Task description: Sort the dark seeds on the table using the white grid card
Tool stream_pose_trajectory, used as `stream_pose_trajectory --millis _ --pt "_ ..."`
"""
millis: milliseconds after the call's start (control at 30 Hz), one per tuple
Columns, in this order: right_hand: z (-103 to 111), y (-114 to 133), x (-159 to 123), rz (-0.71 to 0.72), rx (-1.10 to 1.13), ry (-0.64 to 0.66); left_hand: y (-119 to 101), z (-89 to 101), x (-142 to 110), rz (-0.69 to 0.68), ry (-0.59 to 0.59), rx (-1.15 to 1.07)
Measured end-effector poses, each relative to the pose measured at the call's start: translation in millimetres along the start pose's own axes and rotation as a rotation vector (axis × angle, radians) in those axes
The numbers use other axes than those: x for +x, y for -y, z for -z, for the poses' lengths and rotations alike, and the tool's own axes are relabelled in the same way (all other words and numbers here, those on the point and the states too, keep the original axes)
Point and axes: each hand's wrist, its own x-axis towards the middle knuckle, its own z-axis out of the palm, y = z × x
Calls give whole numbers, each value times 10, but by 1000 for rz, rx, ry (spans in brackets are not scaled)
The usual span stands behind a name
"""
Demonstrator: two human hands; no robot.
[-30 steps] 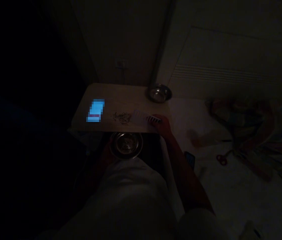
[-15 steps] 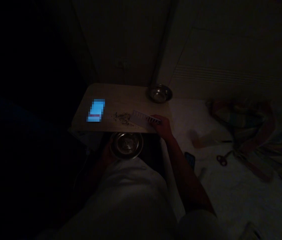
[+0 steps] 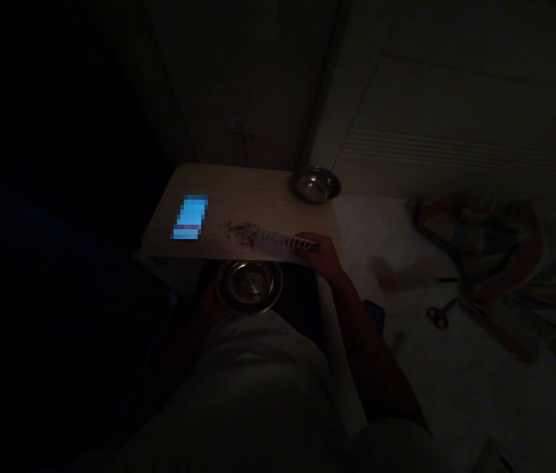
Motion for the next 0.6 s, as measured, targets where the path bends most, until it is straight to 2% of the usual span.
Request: stream_pose_trajectory --millis 200,367,467,533,600 --pt "-13 7 15 25 -13 48 14 -37 91 41 8 -8" --pt "-14 52 1 42 -11 120 31 -24 58 -77 30 50" --pt "-1 70 -3 19 16 171 26 -36 40 -58 19 53" --pt "31 62 3 2 36 133 18 -53 33 -59 15 79" --pt "84 39 13 -12 42 31 12 -65 29 -95 28 107"
